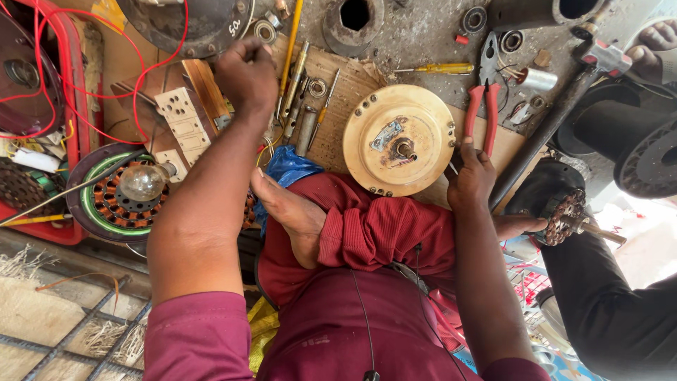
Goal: The person sits on the floor and uses a screwdriver and hammer to adjust and secure a small metal component on a circular wooden base. They repeatedly tap the component and rotate the base to access different areas.
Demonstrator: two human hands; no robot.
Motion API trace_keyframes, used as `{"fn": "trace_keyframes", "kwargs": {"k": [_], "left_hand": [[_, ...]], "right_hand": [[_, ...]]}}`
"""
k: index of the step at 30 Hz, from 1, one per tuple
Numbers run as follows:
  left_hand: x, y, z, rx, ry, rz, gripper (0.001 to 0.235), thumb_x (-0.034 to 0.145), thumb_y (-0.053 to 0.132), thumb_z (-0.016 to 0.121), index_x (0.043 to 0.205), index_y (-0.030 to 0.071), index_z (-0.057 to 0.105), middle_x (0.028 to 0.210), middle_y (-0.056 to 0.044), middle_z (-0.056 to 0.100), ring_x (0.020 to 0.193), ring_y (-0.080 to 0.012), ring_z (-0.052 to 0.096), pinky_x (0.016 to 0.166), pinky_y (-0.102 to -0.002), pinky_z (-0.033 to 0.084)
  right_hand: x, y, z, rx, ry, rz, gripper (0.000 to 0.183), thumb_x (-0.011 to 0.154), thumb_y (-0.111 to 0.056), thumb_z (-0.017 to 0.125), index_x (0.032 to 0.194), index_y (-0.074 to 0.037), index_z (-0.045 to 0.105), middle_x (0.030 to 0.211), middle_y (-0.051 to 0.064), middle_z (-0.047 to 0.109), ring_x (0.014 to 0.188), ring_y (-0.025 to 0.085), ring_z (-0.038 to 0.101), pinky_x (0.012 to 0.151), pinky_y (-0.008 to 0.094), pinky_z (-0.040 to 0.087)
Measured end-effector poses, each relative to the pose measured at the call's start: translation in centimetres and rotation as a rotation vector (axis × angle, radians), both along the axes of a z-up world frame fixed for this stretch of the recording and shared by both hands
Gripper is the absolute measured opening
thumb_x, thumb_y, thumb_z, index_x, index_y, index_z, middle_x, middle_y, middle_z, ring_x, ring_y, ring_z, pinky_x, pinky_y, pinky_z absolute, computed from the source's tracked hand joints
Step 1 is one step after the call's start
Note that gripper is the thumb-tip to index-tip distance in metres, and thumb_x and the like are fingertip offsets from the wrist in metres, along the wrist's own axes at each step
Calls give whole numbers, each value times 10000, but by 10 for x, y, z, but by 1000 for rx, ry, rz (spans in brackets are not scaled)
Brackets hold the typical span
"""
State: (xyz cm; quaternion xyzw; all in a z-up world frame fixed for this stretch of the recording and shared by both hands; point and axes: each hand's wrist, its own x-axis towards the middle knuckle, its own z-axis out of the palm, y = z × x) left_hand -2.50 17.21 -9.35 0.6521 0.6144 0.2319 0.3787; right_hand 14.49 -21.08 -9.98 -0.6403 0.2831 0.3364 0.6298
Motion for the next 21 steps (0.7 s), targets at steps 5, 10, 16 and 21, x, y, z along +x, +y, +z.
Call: {"fn": "trace_keyframes", "kwargs": {"k": [5,10,16,21], "left_hand": [[8,8,12,-102,-199,58,89,858,86,752,928,33,738,771,-41,768,596,-96,725,509,-273,596],[8,8,9,3,47,-78,155,991,149,736,901,32,783,749,-58,757,592,-115,679,543,-283,548],[-3,11,15,16,-1,-265,120,920,42,715,1008,58,795,886,-77,804,745,-114,764,671,-273,628],[-18,18,44,-221,336,-464,58,899,129,768,908,80,799,898,-112,797,808,-171,779,768,-311,628]], "right_hand": [[2,3,-1,29,10,-25,258,997,-276,726,897,-106,559,907,37,693,844,185,698,754,389,589],[2,2,0,-10,36,-30,233,989,-279,726,917,-114,578,853,15,649,833,180,689,751,393,588],[2,2,0,-9,53,-10,230,978,-264,745,921,-111,583,829,0,612,791,171,653,742,391,573],[2,1,-1,-6,65,7,234,977,-255,753,913,-101,588,832,-1,607,777,171,642,731,385,571]]}}
